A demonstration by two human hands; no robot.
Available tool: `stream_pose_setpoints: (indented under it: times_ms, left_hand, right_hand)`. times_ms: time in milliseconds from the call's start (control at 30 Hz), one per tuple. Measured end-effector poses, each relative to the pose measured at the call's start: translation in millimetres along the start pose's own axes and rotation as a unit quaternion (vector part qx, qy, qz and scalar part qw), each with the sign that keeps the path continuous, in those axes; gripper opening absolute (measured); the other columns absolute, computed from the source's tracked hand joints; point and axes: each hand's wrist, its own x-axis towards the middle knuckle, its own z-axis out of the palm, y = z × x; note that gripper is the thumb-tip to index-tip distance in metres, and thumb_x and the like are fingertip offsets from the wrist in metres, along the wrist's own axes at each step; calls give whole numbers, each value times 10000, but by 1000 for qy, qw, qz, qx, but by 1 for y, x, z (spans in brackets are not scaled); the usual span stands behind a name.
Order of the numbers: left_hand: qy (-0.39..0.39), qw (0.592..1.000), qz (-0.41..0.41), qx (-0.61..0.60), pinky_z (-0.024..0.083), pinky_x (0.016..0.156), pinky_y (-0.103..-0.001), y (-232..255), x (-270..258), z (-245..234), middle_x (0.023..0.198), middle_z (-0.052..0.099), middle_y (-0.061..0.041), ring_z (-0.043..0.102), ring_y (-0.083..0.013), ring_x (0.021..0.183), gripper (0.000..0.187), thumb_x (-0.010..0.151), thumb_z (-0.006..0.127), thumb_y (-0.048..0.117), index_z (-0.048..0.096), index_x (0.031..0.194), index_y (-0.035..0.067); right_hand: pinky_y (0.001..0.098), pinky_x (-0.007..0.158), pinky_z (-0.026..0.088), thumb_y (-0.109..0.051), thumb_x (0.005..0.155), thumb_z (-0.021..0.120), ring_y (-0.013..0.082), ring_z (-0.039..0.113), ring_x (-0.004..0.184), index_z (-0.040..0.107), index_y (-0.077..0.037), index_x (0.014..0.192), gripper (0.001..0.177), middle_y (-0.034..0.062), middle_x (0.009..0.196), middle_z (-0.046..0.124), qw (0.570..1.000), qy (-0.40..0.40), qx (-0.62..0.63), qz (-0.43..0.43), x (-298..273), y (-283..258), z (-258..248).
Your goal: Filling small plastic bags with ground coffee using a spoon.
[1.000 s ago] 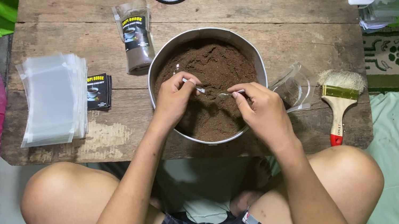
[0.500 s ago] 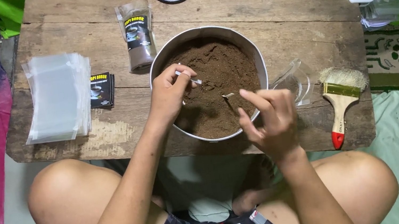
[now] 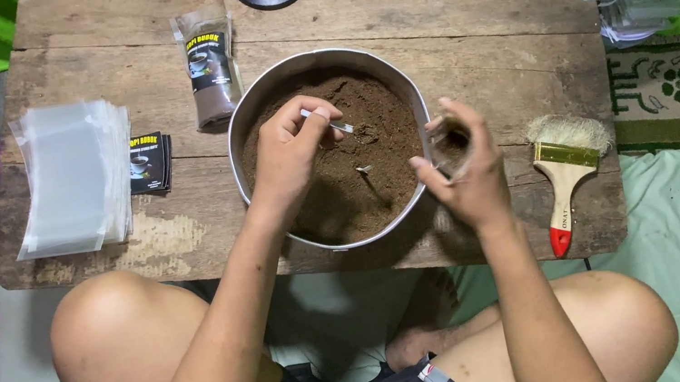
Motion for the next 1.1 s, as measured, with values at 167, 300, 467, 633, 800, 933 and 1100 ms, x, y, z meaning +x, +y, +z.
stream_pose_setpoints:
  times_ms: [167, 300, 467, 633, 800, 933, 1100]
  left_hand:
    - [-16, 1000, -3, -27, 578, 693, -255, 3, -2, 9, 727, 708, -76, 684, -126, 728, 151, 963, 594, 103, 741, 932, 83]
    - [-48, 999, 16, 15, 586, 720, -303, -7, -11, 21, 767, 723, -81, 689, -145, 757, 154, 969, 608, 105, 762, 971, 92]
    - [-131, 965, 146, 172, 536, 843, -405, -6, -22, 35, 901, 695, -111, 637, -271, 869, 189, 933, 712, 93, 793, 1093, 152]
    - [-87, 988, 118, 46, 477, 812, -295, 12, -20, 20, 824, 598, -45, 514, -113, 857, 183, 964, 680, 126, 803, 1094, 167]
    - [-7, 995, 95, 18, 503, 762, -250, 23, -16, 1, 745, 609, -44, 570, -100, 781, 183, 975, 643, 94, 803, 1063, 99]
    - [4, 997, 63, 35, 537, 759, -259, 5, -16, -12, 712, 633, -32, 589, -92, 759, 192, 968, 631, 85, 803, 1054, 92]
    - [-6, 981, 66, 183, 544, 785, -365, -25, -20, -31, 775, 716, -113, 690, -240, 800, 155, 948, 663, 120, 805, 998, 155]
  right_hand:
    - [439, 886, 516, -327, 805, 836, 282, 663, 994, 566, -158, 1442, 712, 78, 1090, 658, 975, -21, -215, -45, 3, -37, 8]
    - [423, 891, 513, -402, 749, 869, 277, 666, 989, 582, -180, 1422, 765, 62, 1096, 657, 974, -11, -223, -48, 3, -34, 11]
    - [407, 889, 504, -434, 844, 785, 258, 656, 984, 598, -205, 1416, 644, 38, 1075, 649, 974, -2, -222, -45, 3, -35, 12]
    - [459, 919, 512, -516, 897, 737, 300, 665, 1005, 562, -159, 1443, 675, 95, 1109, 664, 988, -13, -153, -18, 1, -29, 8]
    - [533, 1011, 504, -178, 871, 795, 356, 655, 1074, 410, -50, 1486, 736, 191, 1142, 650, 997, 49, 63, -1, -5, -16, 0]
    - [505, 1146, 423, -188, 836, 844, 350, 592, 1273, 200, -25, 1535, 964, 223, 1325, 571, 986, 78, 137, -45, -11, -11, -4]
    - [652, 1116, 419, -105, 868, 765, 425, 549, 1283, 294, 5, 1550, 836, 257, 1305, 573, 985, 55, 156, 37, -16, 13, 6]
